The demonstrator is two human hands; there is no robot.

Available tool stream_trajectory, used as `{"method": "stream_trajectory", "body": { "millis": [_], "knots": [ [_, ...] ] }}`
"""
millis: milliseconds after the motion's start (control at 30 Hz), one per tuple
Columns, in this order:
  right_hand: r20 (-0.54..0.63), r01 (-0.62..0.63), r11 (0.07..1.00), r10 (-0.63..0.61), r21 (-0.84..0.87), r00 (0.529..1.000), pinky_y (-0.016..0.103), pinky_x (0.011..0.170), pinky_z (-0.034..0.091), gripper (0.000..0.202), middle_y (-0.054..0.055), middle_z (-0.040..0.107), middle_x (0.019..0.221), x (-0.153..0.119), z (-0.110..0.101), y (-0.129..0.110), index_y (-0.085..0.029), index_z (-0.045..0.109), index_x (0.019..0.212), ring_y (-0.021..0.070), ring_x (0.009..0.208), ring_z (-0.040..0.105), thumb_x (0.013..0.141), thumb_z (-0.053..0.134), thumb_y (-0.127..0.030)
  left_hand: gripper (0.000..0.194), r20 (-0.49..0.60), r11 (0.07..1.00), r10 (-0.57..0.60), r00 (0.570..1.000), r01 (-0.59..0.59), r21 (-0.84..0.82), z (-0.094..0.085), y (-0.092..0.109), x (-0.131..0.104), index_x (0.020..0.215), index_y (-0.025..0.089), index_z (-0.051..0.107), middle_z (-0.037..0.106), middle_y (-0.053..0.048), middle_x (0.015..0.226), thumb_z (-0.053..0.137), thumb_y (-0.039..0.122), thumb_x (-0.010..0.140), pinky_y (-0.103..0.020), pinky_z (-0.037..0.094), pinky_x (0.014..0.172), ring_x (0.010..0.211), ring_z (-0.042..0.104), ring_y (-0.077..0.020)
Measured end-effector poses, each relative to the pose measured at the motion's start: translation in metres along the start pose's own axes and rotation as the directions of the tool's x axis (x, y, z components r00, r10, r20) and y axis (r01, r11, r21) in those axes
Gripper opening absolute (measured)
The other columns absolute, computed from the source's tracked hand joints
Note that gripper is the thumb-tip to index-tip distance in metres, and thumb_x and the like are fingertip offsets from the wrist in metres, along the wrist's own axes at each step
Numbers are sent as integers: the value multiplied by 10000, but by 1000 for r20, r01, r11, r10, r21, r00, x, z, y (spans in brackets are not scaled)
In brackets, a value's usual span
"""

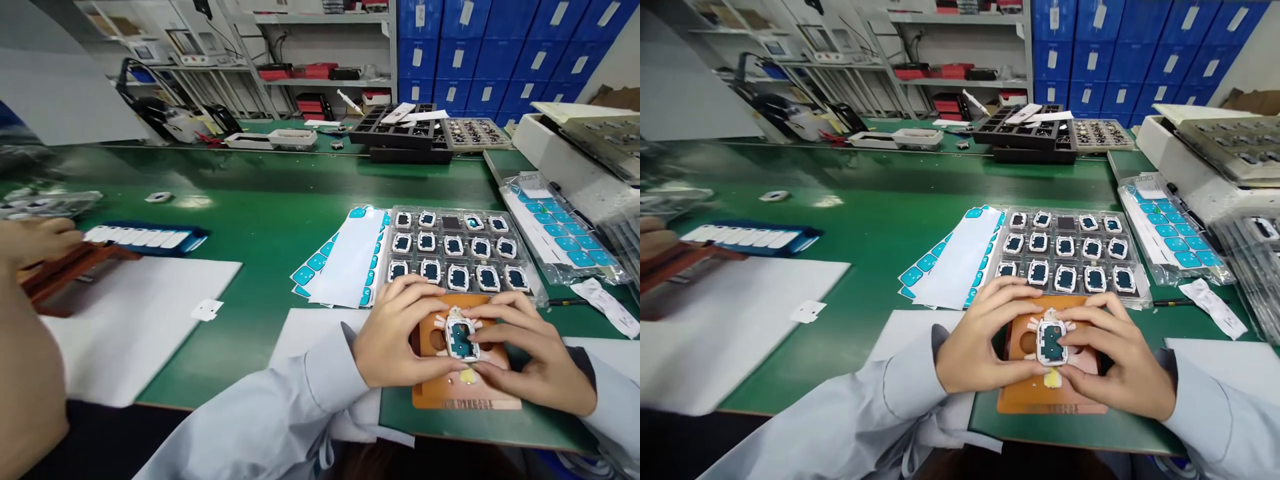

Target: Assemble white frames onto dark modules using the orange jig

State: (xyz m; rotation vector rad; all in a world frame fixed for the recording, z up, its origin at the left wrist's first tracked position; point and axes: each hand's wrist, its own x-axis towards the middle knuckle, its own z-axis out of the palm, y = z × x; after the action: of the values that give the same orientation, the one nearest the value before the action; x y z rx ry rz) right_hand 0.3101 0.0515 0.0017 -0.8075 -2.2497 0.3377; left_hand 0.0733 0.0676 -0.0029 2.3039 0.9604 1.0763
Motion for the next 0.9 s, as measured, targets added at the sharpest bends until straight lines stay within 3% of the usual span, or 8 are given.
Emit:
{"method": "stream_trajectory", "body": {
  "millis": [167, 600, 767, 900],
  "knots": [
    [-2, -38, 999, 38, 0, 999, 466, 799, 503, 187, 83, 702, 1144, 0, -1, -1, -276, 680, 1027, 279, 965, 573, 841, 702, -288, 568, 46, 999, 5, 999, -7, 54, 0, 1, -3, 1112, 236, 690, 677, -85, 1207, 832, 529, 647, -496, 428, 1023, 1224, 500, -314],
    [-12, -69, 998, 69, -4, 998, 485, 814, 500, 170, 86, 700, 1156, -3, 0, -4, -268, 685, 1017, 288, 979, 556, 853, 701, -308, 478, 11, 987, 89, 996, -90, 133, 0, 2, -6, 1155, 240, 667, 666, -100, 1199, 741, 480, 748, -522, 427, 1012, 1214, 494, -323],
    [24, -59, 998, 59, -11, 998, 483, 793, 518, 74, 91, 703, 1139, -1, -2, -6, -245, 687, 891, 284, 969, 552, 838, 709, -290, 427, 66, 983, 51, 996, -62, 171, 3, 3, -7, 1114, 236, 689, 637, -107, 1252, 750, 411, 730, -570, 413, 1011, 1247, 446, -351],
    [-12, -39, 999, 40, 22, 999, 446, 756, 514, 82, 84, 712, 1087, 1, 1, -4, -250, 674, 881, 267, 922, 559, 819, 720, -278, 519, 67, 998, 30, 997, -34, 61, 3, 2, -7, 1176, 258, 691, 588, -118, 1314, 788, 488, 721, -577, 390, 1045, 1250, 411, -338]
  ]
}}
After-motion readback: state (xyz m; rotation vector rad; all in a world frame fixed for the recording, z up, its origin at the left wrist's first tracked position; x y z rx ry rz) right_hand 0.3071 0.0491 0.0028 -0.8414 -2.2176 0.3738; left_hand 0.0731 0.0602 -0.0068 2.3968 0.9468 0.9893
